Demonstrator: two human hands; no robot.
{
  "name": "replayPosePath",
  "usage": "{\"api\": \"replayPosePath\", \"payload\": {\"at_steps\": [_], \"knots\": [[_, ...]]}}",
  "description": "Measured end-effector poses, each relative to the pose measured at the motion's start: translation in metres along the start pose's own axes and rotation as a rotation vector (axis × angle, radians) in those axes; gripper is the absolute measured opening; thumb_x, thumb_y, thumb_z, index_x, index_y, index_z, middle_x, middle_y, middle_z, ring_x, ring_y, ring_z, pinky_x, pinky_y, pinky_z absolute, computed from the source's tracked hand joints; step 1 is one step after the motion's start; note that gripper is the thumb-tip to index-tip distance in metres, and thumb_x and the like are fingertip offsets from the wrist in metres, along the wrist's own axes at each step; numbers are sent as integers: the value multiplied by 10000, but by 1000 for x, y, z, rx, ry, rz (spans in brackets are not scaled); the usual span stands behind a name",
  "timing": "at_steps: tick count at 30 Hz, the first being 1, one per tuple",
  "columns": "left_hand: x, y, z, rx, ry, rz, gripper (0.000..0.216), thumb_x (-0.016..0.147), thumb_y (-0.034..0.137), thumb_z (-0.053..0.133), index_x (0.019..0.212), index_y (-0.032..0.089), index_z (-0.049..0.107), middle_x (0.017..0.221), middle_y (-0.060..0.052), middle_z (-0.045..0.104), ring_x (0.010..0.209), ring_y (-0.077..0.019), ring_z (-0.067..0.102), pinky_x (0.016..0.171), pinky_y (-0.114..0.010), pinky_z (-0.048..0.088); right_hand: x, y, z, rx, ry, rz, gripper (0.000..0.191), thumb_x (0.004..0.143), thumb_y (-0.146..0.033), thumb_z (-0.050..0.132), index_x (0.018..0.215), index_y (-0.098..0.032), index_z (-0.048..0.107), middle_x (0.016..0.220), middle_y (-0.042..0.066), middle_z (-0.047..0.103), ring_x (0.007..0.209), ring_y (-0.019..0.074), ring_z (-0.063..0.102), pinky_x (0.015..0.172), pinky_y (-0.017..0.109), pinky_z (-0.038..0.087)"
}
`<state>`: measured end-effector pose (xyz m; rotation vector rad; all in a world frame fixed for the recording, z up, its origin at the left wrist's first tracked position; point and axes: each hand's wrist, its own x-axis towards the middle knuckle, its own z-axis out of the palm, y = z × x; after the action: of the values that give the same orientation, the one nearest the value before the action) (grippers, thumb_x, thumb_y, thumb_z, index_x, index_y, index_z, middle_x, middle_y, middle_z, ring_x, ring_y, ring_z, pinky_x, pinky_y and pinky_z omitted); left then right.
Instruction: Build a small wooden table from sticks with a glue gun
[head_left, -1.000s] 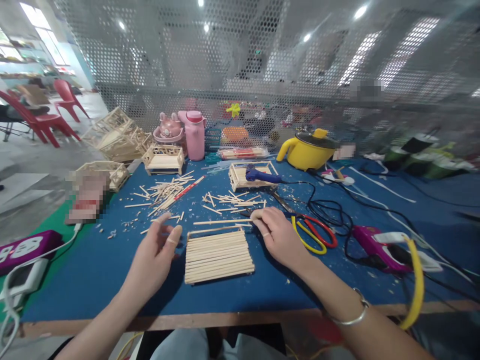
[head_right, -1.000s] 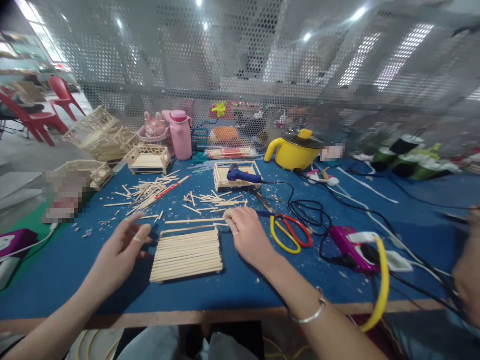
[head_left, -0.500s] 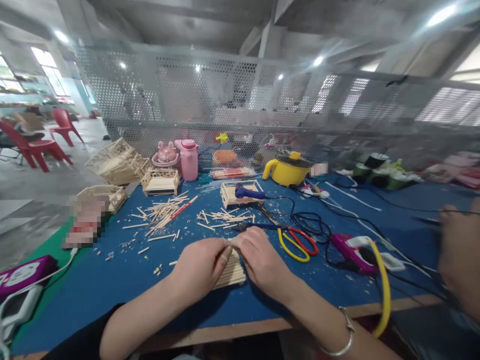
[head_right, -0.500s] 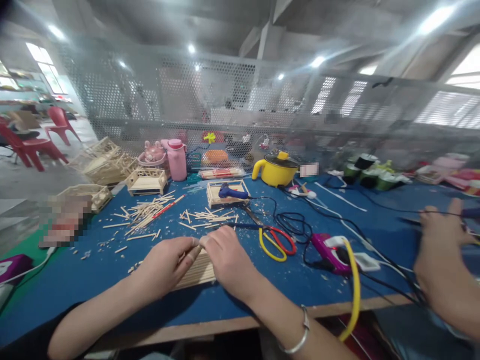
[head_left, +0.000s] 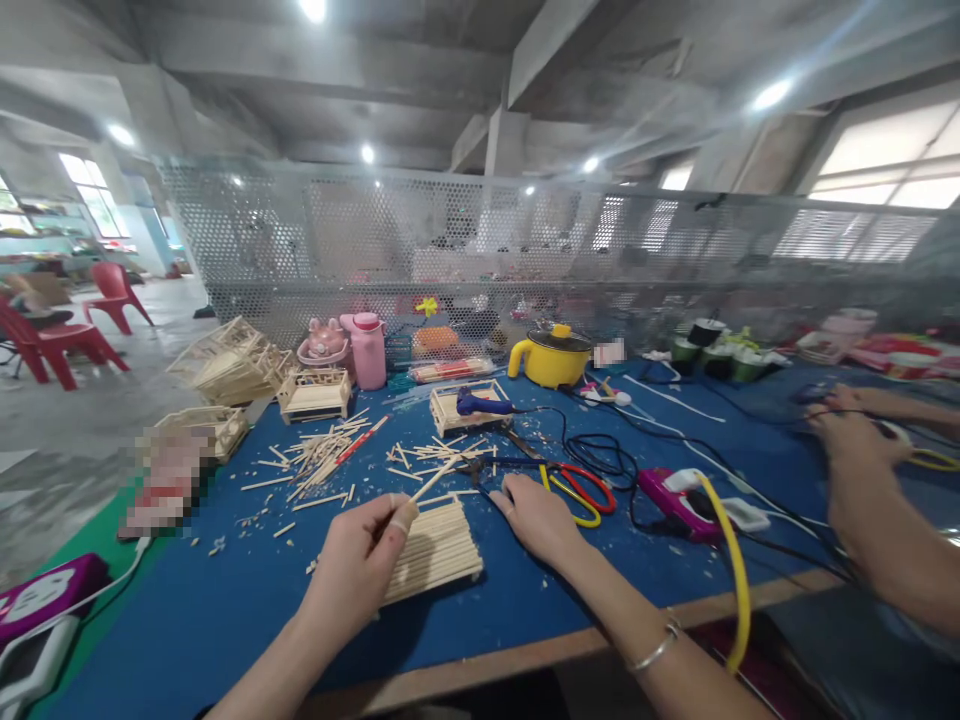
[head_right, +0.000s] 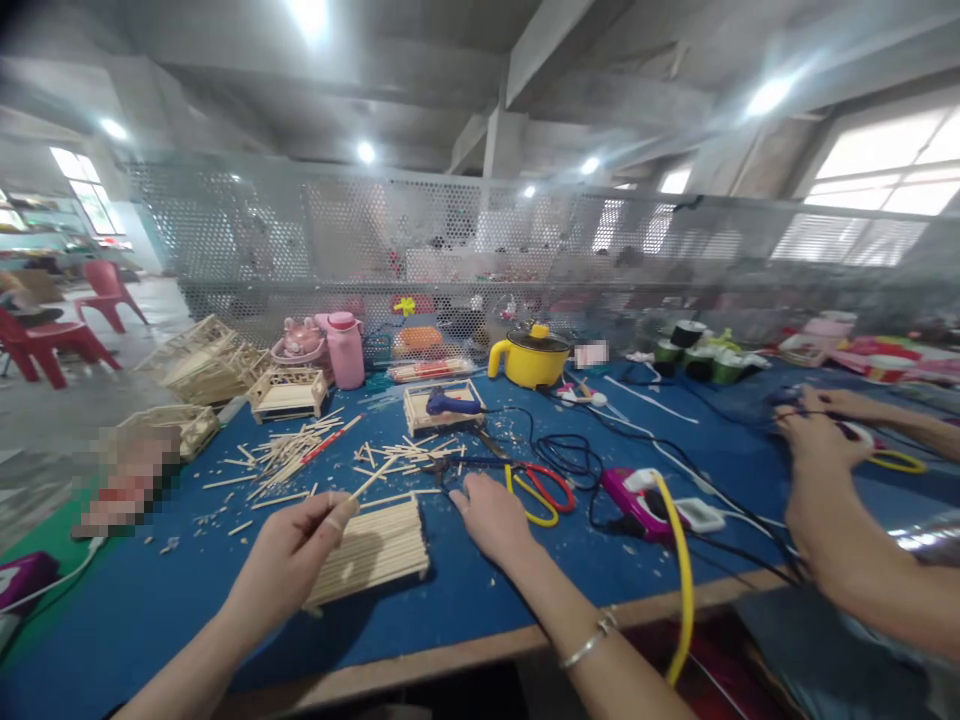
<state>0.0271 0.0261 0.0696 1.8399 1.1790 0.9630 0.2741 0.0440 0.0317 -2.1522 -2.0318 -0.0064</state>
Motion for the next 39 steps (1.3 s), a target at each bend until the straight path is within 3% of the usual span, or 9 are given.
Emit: {"api": "replayPosePath", "payload": {"at_steps": [11,14,17,21,24,27,31,35,39], "knots": [[-20,0,13,-164,80,6,373,892,469,442,658,187,510,630,19,462,623,-125,428,600,-223,351,-8,1,-16,235,185,152,224,966,-266,297,935,-177,500,823,87,645,765,208,630,645,292,424],[-16,9,10,-143,44,100,304,904,435,442,765,199,574,948,-48,584,900,-170,534,797,-251,400,-21,2,-40,756,285,179,260,967,-423,285,849,-225,405,633,-39,481,518,116,486,480,217,367],[-4,21,8,-85,-104,186,269,904,412,454,817,214,614,1334,-70,463,1301,-229,337,1058,-330,252,-40,-11,-60,1530,62,147,394,849,-569,495,727,-234,328,543,-106,314,375,49,223,342,155,166],[12,30,7,-104,-360,194,305,906,424,445,750,207,592,1034,-76,613,1210,-234,429,1050,-358,268,-58,-34,-63,1990,-277,78,404,756,-553,646,740,-216,426,516,-114,337,359,21,196,318,117,143],[13,30,5,-137,-330,218,347,916,418,427,690,190,559,771,-30,567,882,-183,526,909,-318,372,-61,-45,-55,2152,-192,-20,229,749,-348,705,856,-226,544,740,-35,578,594,59,542,482,139,414],[6,33,4,-179,-296,233,335,916,412,436,724,181,585,778,-21,549,811,-159,493,818,-281,391,-58,-52,-50,2214,-299,-283,566,574,-146,706,1109,-275,572,1177,28,597,1138,179,528,931,322,436],[-5,41,10,-200,-351,268,366,912,425,441,685,174,577,779,-30,558,802,-160,489,807,-284,395,-54,-58,-52,2087,-605,-527,811,428,-129,592,1232,-216,541,1325,74,527,1288,270,411,1087,426,271],[-7,41,14,-240,-238,222,325,898,426,471,745,185,626,938,-50,600,915,-176,515,911,-307,367,-49,-51,-62,1906,-343,-460,818,440,-145,498,1252,-245,494,1321,67,537,1268,263,455,1058,456,332],[1,30,9,-321,47,7,360,888,480,453,716,184,564,724,-9,543,682,-133,494,638,-238,396,-44,-25,-69,1411,-44,-353,802,521,-165,484,1319,-220,423,1361,93,501,1281,270,452,1067,479,343]]}}
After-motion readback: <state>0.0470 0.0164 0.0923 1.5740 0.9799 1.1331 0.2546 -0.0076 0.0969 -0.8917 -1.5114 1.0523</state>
